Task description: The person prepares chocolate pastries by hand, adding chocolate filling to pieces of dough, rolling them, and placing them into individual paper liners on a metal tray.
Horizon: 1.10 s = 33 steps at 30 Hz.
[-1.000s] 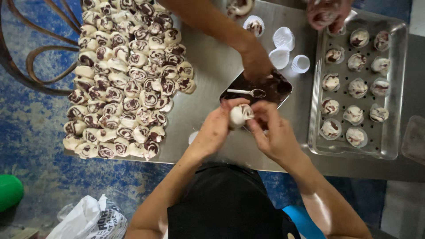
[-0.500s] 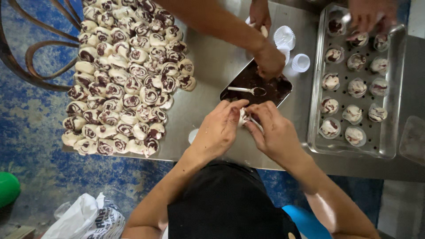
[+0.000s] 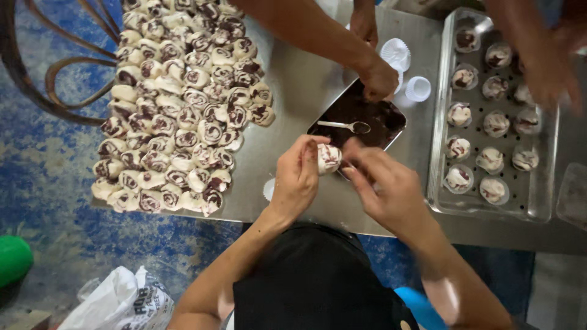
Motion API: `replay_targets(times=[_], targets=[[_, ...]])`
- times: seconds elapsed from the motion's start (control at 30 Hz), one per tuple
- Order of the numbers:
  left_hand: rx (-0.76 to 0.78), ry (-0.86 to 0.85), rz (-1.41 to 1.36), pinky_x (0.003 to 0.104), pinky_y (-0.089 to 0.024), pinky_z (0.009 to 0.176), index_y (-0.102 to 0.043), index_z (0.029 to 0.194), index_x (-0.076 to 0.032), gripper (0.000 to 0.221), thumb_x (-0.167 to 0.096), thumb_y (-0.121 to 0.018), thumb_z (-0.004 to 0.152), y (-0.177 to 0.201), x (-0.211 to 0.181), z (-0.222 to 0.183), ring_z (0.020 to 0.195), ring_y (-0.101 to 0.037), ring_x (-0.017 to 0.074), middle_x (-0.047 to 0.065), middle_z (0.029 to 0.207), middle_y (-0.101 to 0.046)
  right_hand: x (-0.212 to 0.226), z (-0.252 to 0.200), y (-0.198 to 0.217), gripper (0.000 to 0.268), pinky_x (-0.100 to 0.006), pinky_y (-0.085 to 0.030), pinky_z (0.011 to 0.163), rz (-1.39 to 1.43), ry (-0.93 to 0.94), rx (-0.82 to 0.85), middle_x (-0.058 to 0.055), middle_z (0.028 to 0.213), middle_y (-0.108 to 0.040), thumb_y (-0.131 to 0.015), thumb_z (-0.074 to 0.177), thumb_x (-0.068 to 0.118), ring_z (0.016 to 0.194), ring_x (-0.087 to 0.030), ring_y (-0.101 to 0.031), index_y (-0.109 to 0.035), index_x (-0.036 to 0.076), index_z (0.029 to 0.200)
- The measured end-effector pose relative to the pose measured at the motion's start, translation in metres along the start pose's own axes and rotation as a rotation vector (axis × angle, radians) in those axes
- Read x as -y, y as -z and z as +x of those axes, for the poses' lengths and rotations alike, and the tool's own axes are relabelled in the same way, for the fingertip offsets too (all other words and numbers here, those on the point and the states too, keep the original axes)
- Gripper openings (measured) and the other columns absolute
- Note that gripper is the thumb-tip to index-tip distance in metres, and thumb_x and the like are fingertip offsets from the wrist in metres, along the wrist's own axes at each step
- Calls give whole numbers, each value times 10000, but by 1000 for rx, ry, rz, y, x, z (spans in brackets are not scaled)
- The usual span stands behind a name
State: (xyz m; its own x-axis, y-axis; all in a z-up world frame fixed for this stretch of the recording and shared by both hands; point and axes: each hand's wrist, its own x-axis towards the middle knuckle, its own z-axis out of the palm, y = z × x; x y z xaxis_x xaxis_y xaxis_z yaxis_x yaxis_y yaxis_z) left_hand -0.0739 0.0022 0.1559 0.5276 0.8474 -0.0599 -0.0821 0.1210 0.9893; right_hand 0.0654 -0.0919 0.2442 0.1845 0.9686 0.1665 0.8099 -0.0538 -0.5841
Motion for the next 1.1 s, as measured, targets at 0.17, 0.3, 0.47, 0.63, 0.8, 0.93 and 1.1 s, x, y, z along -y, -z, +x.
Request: replay_targets(times=[0.17, 0.3, 0.47, 0.63, 0.8, 0.93, 1.1], targets=[[71, -162, -60, 362, -549, 744, -624, 1168, -46, 353, -306, -385, 1154, -3, 11, -5, 807, -678, 237, 130, 893, -700, 11, -11, -26, 773, -394, -564, 942, -95, 170, -52, -253, 1455, -540, -805, 777, 76, 1245, -390, -615, -467, -6, 1468], [154, -59, 302, 469, -491, 752, -562, 1215, -69, 326, -332, -392, 1128, -4, 35, -4, 837, -672, 412, 189, 880, -705, -9, -25, -57, 727, -367, -574, 1005, -73, 89, -40, -189, 1462, -612, -760, 779, -13, 1293, -351, -643, -521, 59, 1462], [358, -119, 151, 439, -562, 947, -111, 1621, -73, 730, -498, -370, 1088, 24, 65, -3, 1095, -702, 351, 247, 1265, -641, -44, -38, -66, 529, -345, -610, 976, 212, -100, 33, -154, 1351, -688, -812, 873, 83, 1170, -273, -724, -630, 23, 1366], [-41, -172, 114, 484, -512, 1079, -170, 1664, -131, 733, -581, -261, 1093, 95, 66, -12, 1427, -448, 363, 203, 1650, -285, -53, -53, -107, 472, -341, -618, 847, 224, -338, 205, -125, 1182, -758, -848, 832, 137, 969, -230, -761, -694, 65, 1272], [-217, 119, 52, 446, -454, 1132, -265, 1627, -120, 706, -605, -287, 1115, 117, 137, -49, 1434, -491, 307, 187, 1631, -409, -65, -68, -167, 416, -381, -593, 964, 92, 66, 85, -192, 1367, -663, -766, 910, 51, 1178, -316, -696, -675, 65, 1315], [-373, 595, -271, 427, -459, 933, -386, 1542, -59, 697, -566, -322, 1069, 102, 216, -78, 1168, -522, 280, 261, 1501, -440, -92, -70, -231, 468, -425, -575, 922, -49, 190, 195, -195, 1363, -665, -709, 882, -22, 1165, -368, -683, -684, 56, 1343], [-357, 800, -522, 466, -418, 972, -485, 1428, -48, 715, -620, -274, 1055, 77, 246, -90, 1229, -509, 227, 100, 1359, -570, -100, -70, -254, 443, -382, -584, 947, 403, -18, 263, -203, 1315, -685, -757, 896, 49, 1136, -308, -707, -651, 21, 1325]])
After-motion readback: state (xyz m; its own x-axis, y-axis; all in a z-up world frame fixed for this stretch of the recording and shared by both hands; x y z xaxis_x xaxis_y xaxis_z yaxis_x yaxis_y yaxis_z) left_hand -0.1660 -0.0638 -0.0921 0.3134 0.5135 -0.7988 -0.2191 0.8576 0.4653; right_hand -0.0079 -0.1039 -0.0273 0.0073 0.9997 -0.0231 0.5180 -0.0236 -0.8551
